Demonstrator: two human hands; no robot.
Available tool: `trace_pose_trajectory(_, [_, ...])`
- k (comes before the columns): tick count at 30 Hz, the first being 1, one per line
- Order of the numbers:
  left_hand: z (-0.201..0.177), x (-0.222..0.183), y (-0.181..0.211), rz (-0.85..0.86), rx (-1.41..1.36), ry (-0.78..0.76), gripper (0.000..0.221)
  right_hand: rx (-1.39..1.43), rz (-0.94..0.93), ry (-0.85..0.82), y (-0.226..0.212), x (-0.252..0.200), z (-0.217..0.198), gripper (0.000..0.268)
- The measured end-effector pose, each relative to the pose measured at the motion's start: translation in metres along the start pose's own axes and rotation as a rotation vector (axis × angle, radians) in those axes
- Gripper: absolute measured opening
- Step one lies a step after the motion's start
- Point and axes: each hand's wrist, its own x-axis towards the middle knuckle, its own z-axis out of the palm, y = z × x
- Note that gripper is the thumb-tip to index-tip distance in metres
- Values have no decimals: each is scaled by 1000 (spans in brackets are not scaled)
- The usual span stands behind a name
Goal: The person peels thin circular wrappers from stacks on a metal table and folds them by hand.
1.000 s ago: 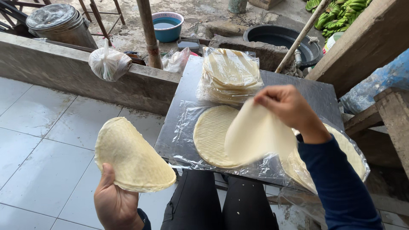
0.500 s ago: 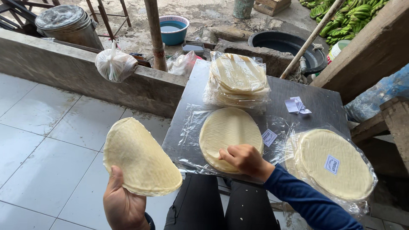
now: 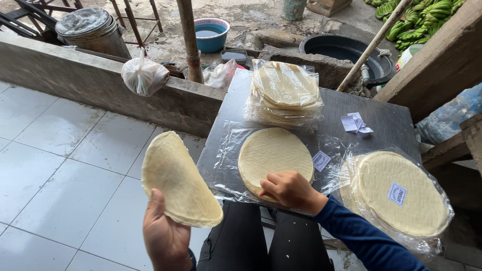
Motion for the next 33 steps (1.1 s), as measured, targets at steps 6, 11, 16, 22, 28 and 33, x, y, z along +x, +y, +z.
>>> trace_pose_trajectory(6, [32, -14, -47, -35, 8, -40, 48, 570, 312, 274, -61, 21, -44, 21])
trace_pose_trajectory(11, [54, -34, -95, -129, 9, -204, 49, 688, 413, 255, -99, 43, -86, 34])
trace_pose_trajectory(16, [54, -46, -118, -288, -119, -412, 77, 687, 594, 154, -95, 45, -102, 30])
trace_pose_trajectory(22, [58, -54, -137, -252, -215, -507, 87, 1018, 769, 110, -79, 25, -102, 12])
trace_pose_trajectory(28, [60, -50, -147, -175, 34, -544, 56, 1340, 795, 204, -65, 6, -88, 12])
trace_pose_trajectory(33, [65, -42, -143, -185, 66, -389, 46, 1483, 917, 411, -54, -5, -77, 14])
